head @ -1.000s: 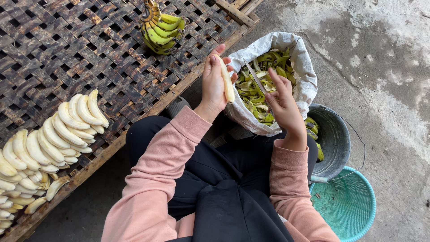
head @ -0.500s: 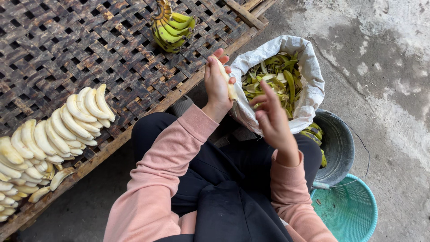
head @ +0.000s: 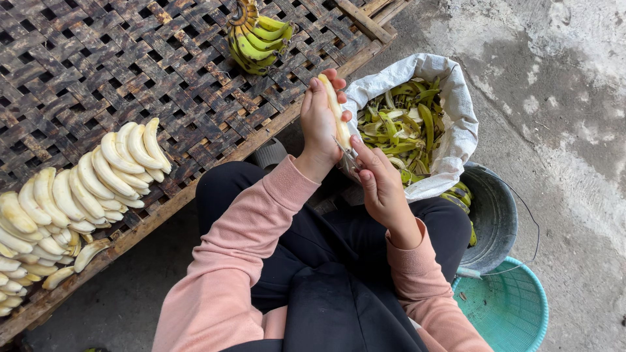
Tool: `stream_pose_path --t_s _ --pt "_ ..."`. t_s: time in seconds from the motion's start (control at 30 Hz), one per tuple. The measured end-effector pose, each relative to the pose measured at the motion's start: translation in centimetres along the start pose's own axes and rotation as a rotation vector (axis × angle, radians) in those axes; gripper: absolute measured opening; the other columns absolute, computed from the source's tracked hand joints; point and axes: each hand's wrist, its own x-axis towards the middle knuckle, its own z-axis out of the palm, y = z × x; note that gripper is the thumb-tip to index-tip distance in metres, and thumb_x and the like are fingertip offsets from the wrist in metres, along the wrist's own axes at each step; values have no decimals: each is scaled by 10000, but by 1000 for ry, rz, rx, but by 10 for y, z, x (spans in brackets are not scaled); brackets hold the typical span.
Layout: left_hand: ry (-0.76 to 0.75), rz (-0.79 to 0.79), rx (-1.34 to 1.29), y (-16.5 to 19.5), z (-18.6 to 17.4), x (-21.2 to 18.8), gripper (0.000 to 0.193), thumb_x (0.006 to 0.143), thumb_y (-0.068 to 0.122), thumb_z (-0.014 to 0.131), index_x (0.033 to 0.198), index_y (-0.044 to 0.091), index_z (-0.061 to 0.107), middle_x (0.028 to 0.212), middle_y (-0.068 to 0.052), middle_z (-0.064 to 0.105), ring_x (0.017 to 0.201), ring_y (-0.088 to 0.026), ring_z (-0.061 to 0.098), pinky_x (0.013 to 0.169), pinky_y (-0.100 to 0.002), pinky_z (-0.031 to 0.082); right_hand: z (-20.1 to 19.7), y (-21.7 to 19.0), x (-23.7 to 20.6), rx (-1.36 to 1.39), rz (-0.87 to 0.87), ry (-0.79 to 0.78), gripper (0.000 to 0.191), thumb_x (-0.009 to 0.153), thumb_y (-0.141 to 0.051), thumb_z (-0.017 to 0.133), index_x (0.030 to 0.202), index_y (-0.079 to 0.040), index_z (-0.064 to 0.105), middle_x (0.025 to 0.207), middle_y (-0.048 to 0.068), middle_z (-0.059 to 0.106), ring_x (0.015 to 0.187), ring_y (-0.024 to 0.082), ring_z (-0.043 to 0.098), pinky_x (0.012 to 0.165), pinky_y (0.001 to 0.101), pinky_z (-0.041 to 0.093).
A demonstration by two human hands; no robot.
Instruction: The person sits on the ground and peels green bananas with a knife, cutting the peel and pulling it off by hand. Peeled bananas are placed onto a slatted bamboo tray and the peels are dropped into a white sack beside them.
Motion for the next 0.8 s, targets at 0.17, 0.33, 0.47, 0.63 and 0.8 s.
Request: stream_pose_path --t_s 0.17,0.33,0.47,0.63,0.8 --pt "13 11 -6 2 3 -1 308 1130 356 360 1193 120 548 1009 -9 559 810 -76 474 569 -220 445 0 -1 -1 -27 -13 11 402 1124 -210 477 1494 -64 535 1007 128 567 850 264 569 787 337 488" --pt "-30 -8 -70 6 9 -10 285 1131 370 378 1174 132 530 990 2 543 811 -76 476 570 -219 440 2 0 0 -49 -16 32 401 1127 -221 476 1491 -66 538 1042 144 581 870 275 587 799 345 497" --pt "1 -122 -132 7 18 -25 294 1106 404 388 1151 144 519 948 13 533 801 -91 511 628 -255 505 3 2 1 -70 -40 61 414 1134 -232 468 1508 -64 524 1056 145 586 893 286 596 826 356 500" --pt "-98 -185 -284 8 26 -44 264 1110 378 412 1126 125 483 903 3 508 793 -119 523 940 -406 598 6 6 0 -101 -28 96 432 1126 -234 473 1519 -56 510 1048 146 592 891 286 614 822 359 510" --pt "-182 -177 -331 8 30 -60 287 1181 357 366 1157 92 474 958 -35 544 897 -185 585 919 -351 465 7 13 2 -139 -34 145 427 1112 -175 478 1524 -71 519 1036 150 592 886 291 622 820 370 514"
